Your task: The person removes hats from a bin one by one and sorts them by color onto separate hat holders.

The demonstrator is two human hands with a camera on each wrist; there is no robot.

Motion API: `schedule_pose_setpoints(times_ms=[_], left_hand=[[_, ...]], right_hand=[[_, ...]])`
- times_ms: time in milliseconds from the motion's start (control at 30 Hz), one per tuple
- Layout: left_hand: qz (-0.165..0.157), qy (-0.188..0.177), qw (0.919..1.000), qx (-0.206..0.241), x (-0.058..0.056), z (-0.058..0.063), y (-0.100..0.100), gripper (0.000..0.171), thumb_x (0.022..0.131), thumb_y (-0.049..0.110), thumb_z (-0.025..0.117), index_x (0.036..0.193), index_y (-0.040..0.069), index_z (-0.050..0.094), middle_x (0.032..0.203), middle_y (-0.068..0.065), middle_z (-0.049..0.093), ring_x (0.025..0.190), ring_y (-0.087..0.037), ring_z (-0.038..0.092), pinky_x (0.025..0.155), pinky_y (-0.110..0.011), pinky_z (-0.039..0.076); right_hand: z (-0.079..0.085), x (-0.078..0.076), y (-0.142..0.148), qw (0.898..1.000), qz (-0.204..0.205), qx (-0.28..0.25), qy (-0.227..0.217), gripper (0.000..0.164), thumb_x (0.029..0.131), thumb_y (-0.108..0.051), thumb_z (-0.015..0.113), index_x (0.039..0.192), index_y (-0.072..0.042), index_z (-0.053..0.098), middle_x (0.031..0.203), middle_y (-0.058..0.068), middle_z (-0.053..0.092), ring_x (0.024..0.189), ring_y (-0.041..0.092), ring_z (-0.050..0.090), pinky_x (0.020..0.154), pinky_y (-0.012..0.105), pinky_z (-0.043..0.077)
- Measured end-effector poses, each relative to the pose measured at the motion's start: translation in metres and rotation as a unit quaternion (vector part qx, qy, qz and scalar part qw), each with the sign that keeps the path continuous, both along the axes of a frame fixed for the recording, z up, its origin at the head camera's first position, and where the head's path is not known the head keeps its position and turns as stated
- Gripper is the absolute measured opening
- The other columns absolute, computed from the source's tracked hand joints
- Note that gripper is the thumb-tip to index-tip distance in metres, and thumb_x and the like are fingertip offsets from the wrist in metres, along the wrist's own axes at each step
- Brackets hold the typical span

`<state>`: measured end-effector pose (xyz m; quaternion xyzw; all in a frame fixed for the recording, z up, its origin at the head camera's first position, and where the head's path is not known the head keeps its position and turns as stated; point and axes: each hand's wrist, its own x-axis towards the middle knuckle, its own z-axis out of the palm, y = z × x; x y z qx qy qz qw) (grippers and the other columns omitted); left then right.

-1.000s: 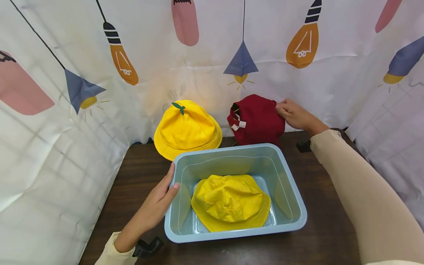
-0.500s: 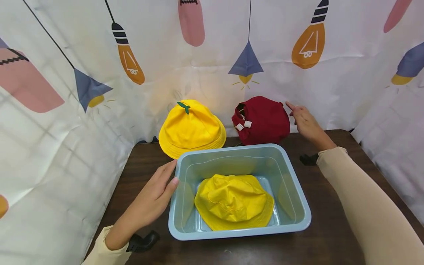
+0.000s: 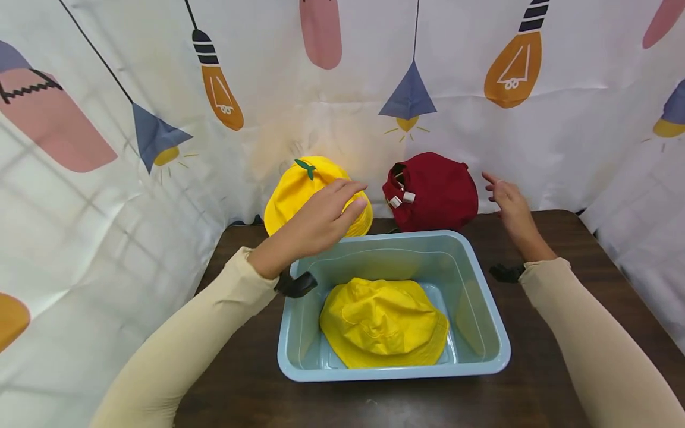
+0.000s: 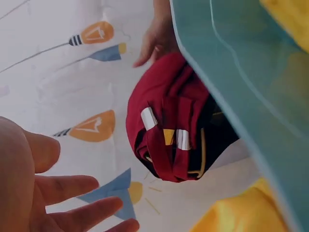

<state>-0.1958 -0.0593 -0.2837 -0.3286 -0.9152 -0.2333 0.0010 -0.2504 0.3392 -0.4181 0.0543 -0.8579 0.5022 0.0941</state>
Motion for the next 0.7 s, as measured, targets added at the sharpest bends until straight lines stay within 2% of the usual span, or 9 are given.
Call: schedule_pose_setpoints(times_ms=[67, 167, 233, 367, 467, 533, 633, 700], left_hand=[[0.005, 0.004, 0.9999, -0.016, -0.018, 0.006, 0.020, 0.051, 0.111, 0.037, 0.036, 0.153, 0.008, 0.045, 0.151, -0.009, 0.049, 0.138, -0.022, 0.046, 0.118, -0.035, 0.038], [0.017, -0.007, 0.9994, -0.030, -0.042, 0.009, 0.050, 0.052, 0.111, 0.040, 0.036, 0.154, 0.012, 0.044, 0.151, -0.008, 0.048, 0.138, -0.021, 0.046, 0.118, -0.033, 0.038], [0.028, -0.021, 0.9989, -0.031, -0.056, 0.006, 0.067, 0.053, 0.110, 0.043, 0.037, 0.155, 0.016, 0.043, 0.152, -0.007, 0.047, 0.138, -0.020, 0.045, 0.118, -0.032, 0.039], [0.068, -0.050, 0.9954, -0.045, -0.077, -0.007, 0.093, 0.058, 0.108, 0.051, 0.038, 0.161, 0.029, 0.033, 0.157, -0.002, 0.041, 0.139, -0.019, 0.043, 0.117, -0.036, 0.041], [0.107, -0.060, 0.9893, -0.079, -0.086, -0.016, 0.103, 0.062, 0.105, 0.058, 0.038, 0.162, 0.034, 0.028, 0.157, 0.001, 0.041, 0.137, -0.019, 0.045, 0.113, -0.044, 0.043], [0.124, -0.061, 0.9855, -0.099, -0.089, -0.019, 0.108, 0.063, 0.105, 0.061, 0.038, 0.161, 0.037, 0.028, 0.157, 0.003, 0.041, 0.136, -0.019, 0.047, 0.110, -0.047, 0.043], [0.133, -0.059, 0.9826, -0.115, -0.091, -0.021, 0.109, 0.060, 0.105, 0.061, 0.036, 0.161, 0.040, 0.029, 0.159, 0.005, 0.042, 0.139, -0.017, 0.046, 0.112, -0.053, 0.040], [0.133, -0.055, 0.9819, -0.122, -0.093, -0.021, 0.109, 0.057, 0.106, 0.059, 0.035, 0.160, 0.042, 0.031, 0.159, 0.008, 0.042, 0.142, -0.015, 0.045, 0.115, -0.059, 0.035]], right_hand=[[0.000, 0.000, -0.006, 0.999, 0.008, -0.029, 0.013, 0.052, 0.111, -0.042, 0.028, 0.160, -0.027, 0.037, 0.134, -0.012, 0.044, 0.113, 0.006, 0.045, 0.086, 0.036, 0.044], [0.002, 0.000, -0.016, 0.996, 0.026, -0.078, 0.042, 0.051, 0.110, -0.036, 0.036, 0.159, -0.023, 0.039, 0.136, -0.008, 0.045, 0.113, 0.006, 0.048, 0.084, 0.022, 0.049], [0.002, 0.000, -0.021, 0.990, 0.040, -0.120, 0.059, 0.050, 0.110, -0.029, 0.040, 0.158, -0.018, 0.041, 0.134, -0.008, 0.046, 0.112, 0.006, 0.051, 0.080, 0.014, 0.051], [-0.003, -0.003, -0.029, 0.974, 0.073, -0.204, 0.062, 0.051, 0.108, -0.018, 0.046, 0.158, -0.016, 0.040, 0.135, -0.009, 0.044, 0.113, 0.009, 0.050, 0.079, 0.010, 0.052], [-0.010, -0.006, -0.033, 0.974, 0.075, -0.207, 0.049, 0.055, 0.108, -0.017, 0.049, 0.160, -0.017, 0.035, 0.137, -0.010, 0.040, 0.113, 0.009, 0.048, 0.080, 0.008, 0.051], [-0.012, -0.009, -0.035, 0.978, 0.065, -0.190, 0.046, 0.056, 0.107, -0.017, 0.049, 0.161, -0.016, 0.033, 0.136, -0.011, 0.040, 0.110, 0.008, 0.049, 0.080, 0.007, 0.051], [-0.015, -0.012, -0.038, 0.988, 0.032, -0.145, 0.046, 0.056, 0.108, -0.021, 0.049, 0.161, -0.014, 0.033, 0.132, -0.016, 0.040, 0.108, 0.005, 0.049, 0.079, 0.007, 0.050], [-0.015, -0.013, -0.041, 0.992, 0.004, -0.113, 0.052, 0.054, 0.108, -0.024, 0.050, 0.158, -0.009, 0.038, 0.128, -0.020, 0.042, 0.108, 0.002, 0.047, 0.082, 0.006, 0.046]])
